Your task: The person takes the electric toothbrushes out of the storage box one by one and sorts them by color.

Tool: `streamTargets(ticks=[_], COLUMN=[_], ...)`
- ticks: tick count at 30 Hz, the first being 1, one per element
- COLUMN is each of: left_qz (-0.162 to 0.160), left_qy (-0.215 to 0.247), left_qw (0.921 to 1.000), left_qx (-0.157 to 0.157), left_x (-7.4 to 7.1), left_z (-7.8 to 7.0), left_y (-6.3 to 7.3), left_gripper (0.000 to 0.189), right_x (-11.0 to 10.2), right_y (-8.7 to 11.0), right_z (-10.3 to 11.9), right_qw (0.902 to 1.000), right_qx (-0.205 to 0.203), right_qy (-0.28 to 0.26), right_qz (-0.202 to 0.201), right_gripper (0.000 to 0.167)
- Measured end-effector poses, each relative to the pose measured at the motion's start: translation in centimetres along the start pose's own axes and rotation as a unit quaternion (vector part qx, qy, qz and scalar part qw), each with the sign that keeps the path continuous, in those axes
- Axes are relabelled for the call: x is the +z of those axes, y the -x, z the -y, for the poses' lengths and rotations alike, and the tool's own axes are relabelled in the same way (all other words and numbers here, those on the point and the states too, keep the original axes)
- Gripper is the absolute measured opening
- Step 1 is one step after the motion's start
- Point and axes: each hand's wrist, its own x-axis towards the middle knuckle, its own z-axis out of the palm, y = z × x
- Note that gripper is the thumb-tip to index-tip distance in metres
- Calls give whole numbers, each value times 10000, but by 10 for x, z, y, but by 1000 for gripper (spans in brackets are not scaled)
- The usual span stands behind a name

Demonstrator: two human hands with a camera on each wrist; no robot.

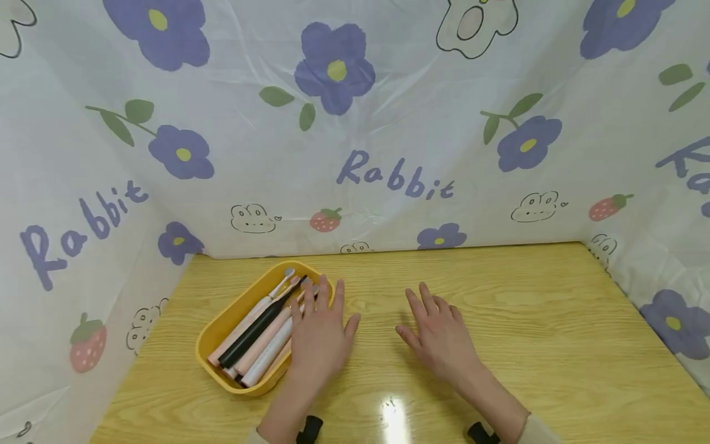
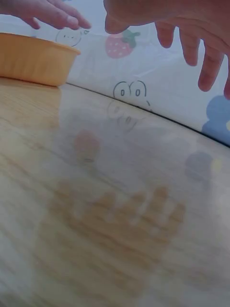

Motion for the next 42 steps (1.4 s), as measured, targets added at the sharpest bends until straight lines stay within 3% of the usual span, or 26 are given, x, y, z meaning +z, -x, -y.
streamTargets(ticks=[6,13,16,20,23,26,33,36,38,40,42], left_qz=[-35,281,345,199,211,485,884,1014,1131,1212,1265], left_qy=[177,319,459,471,586,814,1099,1223,1340,1414,1480], left_qw=[9993,9957,9929,9900,9861,9791,9688,9668,9652,9644,9633], left_qx=[-325,-827,-1044,-1318,-1540,-1798,-2036,-2004,-1939,-1877,-1850], left_x=[-12,-32,-35,-32,-29,-29,-26,-25,-24,-24,-23], left_z=[41,103,127,155,169,177,187,189,190,190,189], left_y=[1,7,10,16,20,22,25,25,25,25,24], left_gripper=[70,71,72,71,70,71,73,70,68,67,67], right_x=[3,4,6,11,18,23,29,30,32,34,36], right_y=[0,-6,-10,-13,-15,-16,-24,-28,-30,-32,-35], right_z=[7,17,23,34,43,55,84,94,100,104,109], right_qw=[9996,9973,9951,9945,9947,9930,9834,9728,9591,9340,8958], right_qx=[-9,67,159,-41,-315,-518,-481,-372,-196,43,337], right_qy=[-199,-478,-728,-873,-882,-970,-1339,-1806,-2330,-3074,-3929], right_qz=[214,552,649,570,425,440,1129,1401,1596,1819,2053], right_gripper=[75,77,74,69,66,65,65,67,68,67,66])
